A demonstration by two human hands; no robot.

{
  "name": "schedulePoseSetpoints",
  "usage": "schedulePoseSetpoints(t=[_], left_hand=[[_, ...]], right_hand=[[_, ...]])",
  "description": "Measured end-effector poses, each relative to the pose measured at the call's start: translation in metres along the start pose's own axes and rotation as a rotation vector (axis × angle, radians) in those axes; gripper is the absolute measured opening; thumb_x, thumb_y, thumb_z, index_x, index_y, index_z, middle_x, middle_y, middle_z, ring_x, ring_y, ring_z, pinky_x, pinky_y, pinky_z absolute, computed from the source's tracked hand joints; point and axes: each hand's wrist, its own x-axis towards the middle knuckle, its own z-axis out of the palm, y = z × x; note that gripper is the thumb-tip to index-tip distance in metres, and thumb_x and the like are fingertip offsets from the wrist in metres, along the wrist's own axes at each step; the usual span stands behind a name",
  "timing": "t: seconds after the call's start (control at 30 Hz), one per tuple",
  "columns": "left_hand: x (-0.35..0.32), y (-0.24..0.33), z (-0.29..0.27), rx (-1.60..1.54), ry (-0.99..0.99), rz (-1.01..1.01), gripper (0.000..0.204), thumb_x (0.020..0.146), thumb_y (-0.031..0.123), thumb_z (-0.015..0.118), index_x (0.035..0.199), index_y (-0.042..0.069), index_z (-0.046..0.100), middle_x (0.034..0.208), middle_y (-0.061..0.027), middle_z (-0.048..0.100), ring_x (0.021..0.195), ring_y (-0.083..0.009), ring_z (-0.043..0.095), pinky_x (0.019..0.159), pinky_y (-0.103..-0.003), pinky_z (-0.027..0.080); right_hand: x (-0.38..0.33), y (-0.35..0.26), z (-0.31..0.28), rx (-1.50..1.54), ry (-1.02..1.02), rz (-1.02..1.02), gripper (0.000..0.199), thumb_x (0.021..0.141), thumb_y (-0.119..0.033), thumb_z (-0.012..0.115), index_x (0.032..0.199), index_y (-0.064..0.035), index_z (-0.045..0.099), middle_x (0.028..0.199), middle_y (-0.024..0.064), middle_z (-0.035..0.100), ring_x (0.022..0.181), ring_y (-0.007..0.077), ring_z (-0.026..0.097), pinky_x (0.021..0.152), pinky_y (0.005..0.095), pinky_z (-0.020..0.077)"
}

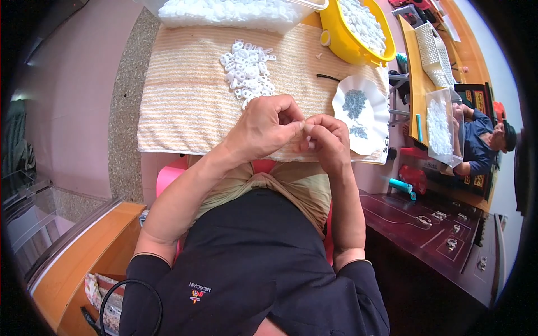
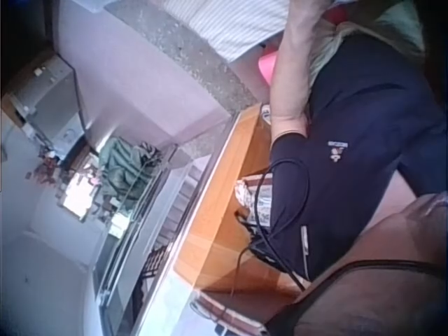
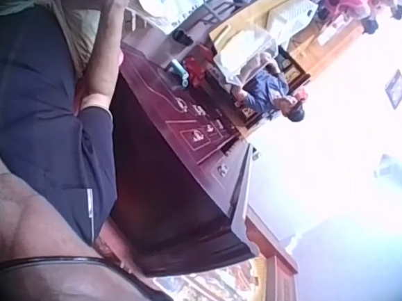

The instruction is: Inserting small metal beads into white plastic components.

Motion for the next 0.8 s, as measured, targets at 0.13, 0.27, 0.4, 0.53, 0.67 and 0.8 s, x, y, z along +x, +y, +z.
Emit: schedulePoseSetpoints(t=[0.13, 0.27, 0.4, 0.53, 0.67, 0.8], left_hand=[[0.000, 0.000, 0.000, -0.004, -0.010, 0.022, 0.007, 0.081, 0.004, 0.066, 0.083, -0.002, 0.063, 0.073, -0.0031, 0.064, 0.067, -0.0057, 0.057, 0.059, -0.023, 0.048], [0.000, -0.003, 0.000, -0.058, -0.016, 0.016, 0.007, 0.081, 0.003, 0.066, 0.085, -0.002, 0.063, 0.074, -0.0023, 0.064, 0.068, -0.0057, 0.057, 0.059, -0.023, 0.048], [0.001, -0.004, -0.001, -0.032, -0.017, 0.043, 0.007, 0.082, 0.003, 0.066, 0.085, -0.002, 0.063, 0.075, -0.0015, 0.063, 0.069, -0.0053, 0.057, 0.061, -0.023, 0.048], [0.001, -0.001, -0.001, -0.026, -0.030, 0.016, 0.007, 0.082, 0.003, 0.067, 0.085, -0.001, 0.063, 0.075, -0.0009, 0.063, 0.069, -0.0046, 0.056, 0.061, -0.022, 0.047], [0.002, -0.005, -0.001, -0.033, -0.032, 0.017, 0.007, 0.082, 0.004, 0.067, 0.085, -0.001, 0.063, 0.076, -0.0006, 0.062, 0.069, -0.0046, 0.056, 0.061, -0.021, 0.047], [0.005, -0.013, -0.001, -0.155, -0.014, 0.009, 0.010, 0.083, 0.006, 0.068, 0.086, -0.001, 0.063, 0.078, -0.0009, 0.062, 0.069, -0.0052, 0.056, 0.061, -0.021, 0.048]], right_hand=[[0.001, 0.006, 0.000, 0.055, -0.002, 0.016, 0.017, 0.088, -0.014, 0.054, 0.083, 0.0009, 0.060, 0.067, 0.0052, 0.059, 0.058, 0.0123, 0.058, 0.057, 0.0257, 0.0505], [0.000, 0.009, 0.002, -0.090, 0.010, -0.065, 0.021, 0.092, -0.020, 0.053, 0.085, -0.0006, 0.058, 0.068, 0.0034, 0.057, 0.059, 0.0117, 0.058, 0.056, 0.0248, 0.0490], [-0.001, 0.006, 0.003, -0.180, -0.045, -0.147, 0.028, 0.097, -0.025, 0.050, 0.089, 0.0004, 0.056, 0.072, 0.0055, 0.059, 0.061, 0.0124, 0.060, 0.057, 0.0241, 0.0516], [-0.001, 0.006, -0.002, -0.170, -0.062, -0.130, 0.027, 0.099, -0.024, 0.049, 0.091, 0.0007, 0.056, 0.071, 0.0043, 0.059, 0.063, 0.0119, 0.060, 0.057, 0.0238, 0.0508], [-0.003, 0.007, -0.001, -0.214, -0.073, -0.162, 0.022, 0.099, -0.018, 0.049, 0.091, 0.0009, 0.057, 0.071, 0.0038, 0.059, 0.063, 0.0108, 0.059, 0.059, 0.0229, 0.0496], [-0.004, 0.005, 0.003, -0.329, -0.050, -0.239, 0.017, 0.098, -0.013, 0.050, 0.093, 0.0019, 0.056, 0.070, 0.0032, 0.058, 0.065, 0.0092, 0.058, 0.060, 0.0241, 0.0485]])
